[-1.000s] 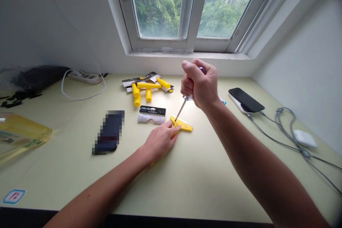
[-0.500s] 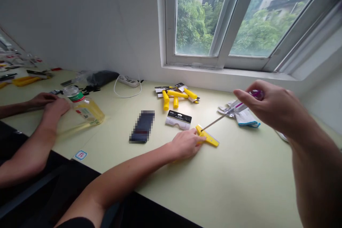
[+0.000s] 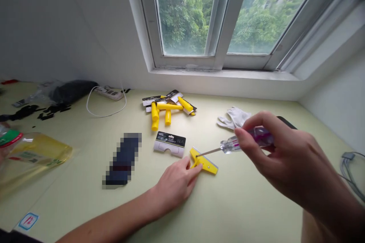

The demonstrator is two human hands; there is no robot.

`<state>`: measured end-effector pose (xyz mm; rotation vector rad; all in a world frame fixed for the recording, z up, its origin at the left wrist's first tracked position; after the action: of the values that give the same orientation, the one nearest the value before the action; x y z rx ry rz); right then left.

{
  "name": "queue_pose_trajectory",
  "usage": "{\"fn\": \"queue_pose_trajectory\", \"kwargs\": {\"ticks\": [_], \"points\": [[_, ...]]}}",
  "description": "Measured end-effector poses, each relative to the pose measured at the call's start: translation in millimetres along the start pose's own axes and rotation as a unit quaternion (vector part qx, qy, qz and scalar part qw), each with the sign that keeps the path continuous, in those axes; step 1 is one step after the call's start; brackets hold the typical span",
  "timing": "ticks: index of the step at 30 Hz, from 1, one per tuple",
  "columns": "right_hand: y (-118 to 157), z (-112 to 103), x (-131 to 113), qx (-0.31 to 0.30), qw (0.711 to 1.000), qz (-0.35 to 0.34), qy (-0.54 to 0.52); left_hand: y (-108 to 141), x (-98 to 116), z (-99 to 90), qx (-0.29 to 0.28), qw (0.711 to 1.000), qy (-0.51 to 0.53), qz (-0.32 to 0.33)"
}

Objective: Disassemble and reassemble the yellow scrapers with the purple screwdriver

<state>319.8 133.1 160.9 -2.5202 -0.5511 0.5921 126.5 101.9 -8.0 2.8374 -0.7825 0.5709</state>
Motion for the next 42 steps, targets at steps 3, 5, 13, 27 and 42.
{"fn": "queue_pose_trajectory", "kwargs": {"ticks": [3, 5, 13, 27, 42], "points": [[1.5, -2.1, -1.9, -0.005, 1.0, -0.002, 0.013, -0.7, -0.1, 1.5, 0.0, 1.0, -0.004, 0.001], [0.5, -3.5, -2.3, -0.004, 1.0, 0.008, 0.025, -4.5, -0.3, -0.1, 0.004, 1.0, -0.008, 0.011], [0.7, 2.9, -12.6, 0.115, 0.991, 0.062, 0.024, -1.4, 3.8, -6.9, 0.037, 0.999, -0.009, 0.034], [10.1, 0.7, -29.8, 0.016, 0.999, -0.028, 0.011, 14.4, 6.2, -2.5, 0.034, 0.998, 0.011, 0.06], [22.1, -16.4, -30.6, -0.013, 0.998, -0.046, 0.028, 11.4, 6.7, -6.6, 0.028, 0.997, -0.038, 0.057]]}}
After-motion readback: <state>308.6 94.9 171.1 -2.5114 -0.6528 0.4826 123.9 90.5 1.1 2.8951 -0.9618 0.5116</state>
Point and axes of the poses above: each hand's wrist, its own y-axis away from the middle knuckle, its own z-axis out of the palm, x = y × z, the point moved 3 cm from there along -y, towards the middle knuckle
